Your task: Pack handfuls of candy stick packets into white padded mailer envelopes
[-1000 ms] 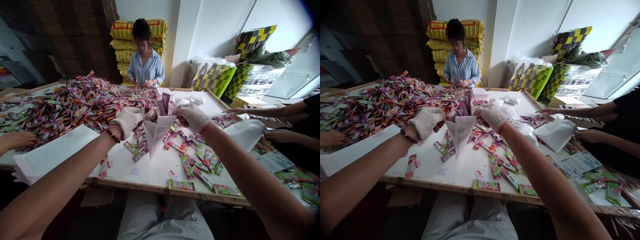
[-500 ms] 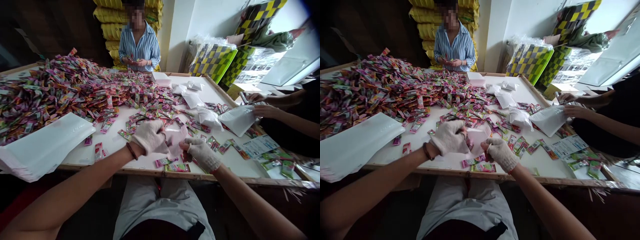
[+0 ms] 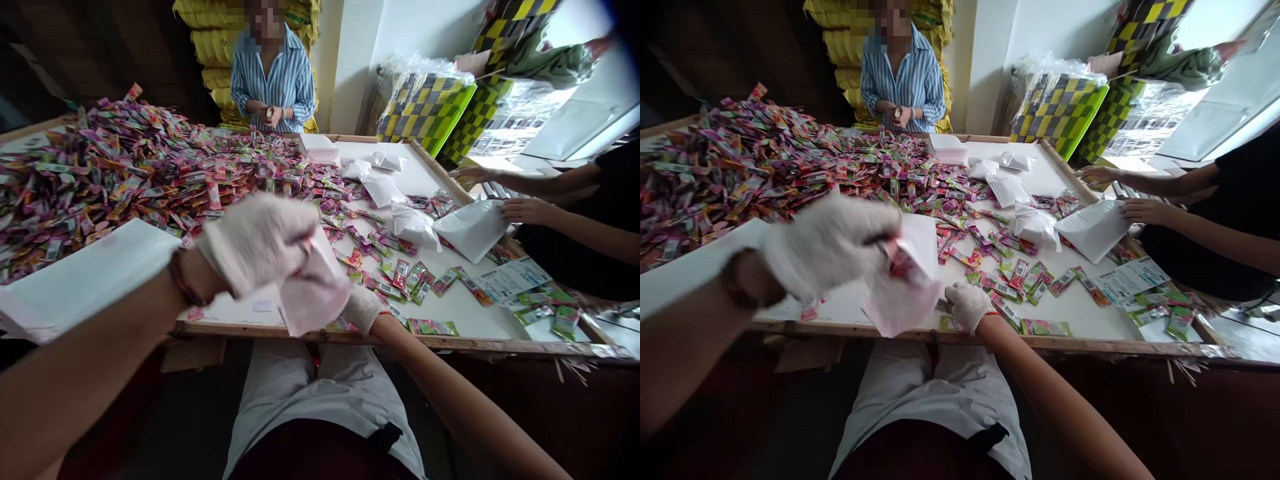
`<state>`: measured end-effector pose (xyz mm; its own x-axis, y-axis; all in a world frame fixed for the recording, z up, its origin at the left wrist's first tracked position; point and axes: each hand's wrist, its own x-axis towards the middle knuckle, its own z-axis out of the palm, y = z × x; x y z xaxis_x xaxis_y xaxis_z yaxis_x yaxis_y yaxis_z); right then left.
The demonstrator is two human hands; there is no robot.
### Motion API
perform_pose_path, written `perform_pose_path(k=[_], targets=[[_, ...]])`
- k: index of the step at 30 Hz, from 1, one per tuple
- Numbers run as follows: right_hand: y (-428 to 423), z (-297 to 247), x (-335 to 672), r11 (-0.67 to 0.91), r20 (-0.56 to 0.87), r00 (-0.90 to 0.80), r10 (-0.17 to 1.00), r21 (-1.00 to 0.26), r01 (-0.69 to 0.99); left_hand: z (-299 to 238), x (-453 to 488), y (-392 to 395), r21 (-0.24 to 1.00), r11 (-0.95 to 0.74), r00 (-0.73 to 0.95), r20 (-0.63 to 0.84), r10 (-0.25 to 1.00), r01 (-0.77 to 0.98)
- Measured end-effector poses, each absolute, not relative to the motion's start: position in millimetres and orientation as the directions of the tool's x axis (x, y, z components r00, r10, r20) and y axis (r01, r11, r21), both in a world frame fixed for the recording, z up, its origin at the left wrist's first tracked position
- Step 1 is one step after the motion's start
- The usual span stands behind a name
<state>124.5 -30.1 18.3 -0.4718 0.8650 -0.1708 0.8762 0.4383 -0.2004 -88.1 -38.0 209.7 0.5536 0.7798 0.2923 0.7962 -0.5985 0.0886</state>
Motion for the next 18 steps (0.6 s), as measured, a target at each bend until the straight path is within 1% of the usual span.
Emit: perform_pose_path(k=[1,3,4,5,6,7,8,9,10,11,12,13,14,16,18], targets=[[-31,21,133,0.421,-0.128,-0.451,0.883,-0.206,0.883,193,-81,-53,0.069,-0.612,0.579,0.255,0.774,0.788],[-41,32,159,0.342,-0.017,-0.357,0.934,-0.249,0.906,152,-74,-82,0.047,-0.547,0.533,0.174,0.828,0.836],[-50,40,174,0.277,0.034,-0.281,0.959,-0.310,0.909,131,-74,-96,0.091,-0.551,0.533,0.161,0.830,0.830],[-62,50,188,0.202,0.057,-0.196,0.979,-0.403,0.892,113,-77,-109,0.169,-0.501,0.474,0.177,0.863,0.849],[-77,61,199,0.125,0.029,-0.129,0.991,-0.522,0.844,97,-82,-123,0.261,-0.413,0.375,0.185,0.909,0.873],[-94,71,206,0.059,-0.038,-0.107,0.994,-0.632,0.773,84,-88,-135,0.352,-0.291,0.238,0.187,0.953,0.889],[-112,80,209,-0.010,-0.132,-0.122,0.984,-0.719,0.695,73,-95,-146,0.432,-0.150,0.089,0.159,0.983,0.889],[-131,86,206,-0.065,-0.221,-0.179,0.959,-0.783,0.619,64,-100,-156,0.494,-0.024,-0.033,0.105,0.994,0.869],[-148,88,199,-0.067,-0.245,-0.243,0.939,-0.820,0.569,56,-104,-165,0.550,0.072,-0.108,0.034,0.994,0.832],[-162,86,189,0.003,-0.206,-0.316,0.926,-0.833,0.554,48,-106,-171,0.609,0.138,-0.135,-0.050,0.990,0.781],[-172,80,177,0.115,-0.144,-0.400,0.905,-0.822,0.557,41,-106,-175,0.676,0.186,-0.123,-0.140,0.982,0.713],[-177,70,164,0.236,-0.091,-0.489,0.867,-0.790,0.566,35,-105,-178,0.747,0.232,-0.091,-0.225,0.970,0.623],[-178,57,151,0.338,-0.074,-0.573,0.816,-0.743,0.577,30,-102,-179,0.806,0.281,-0.059,-0.295,0.954,0.520],[-169,27,128,0.463,-0.137,-0.687,0.713,-0.644,0.609,23,-97,-176,0.868,0.373,-0.023,-0.387,0.922,0.328],[-152,1,109,0.492,-0.248,-0.709,0.660,-0.570,0.658,22,-96,-171,0.881,0.421,-0.029,-0.425,0.905,0.217]])
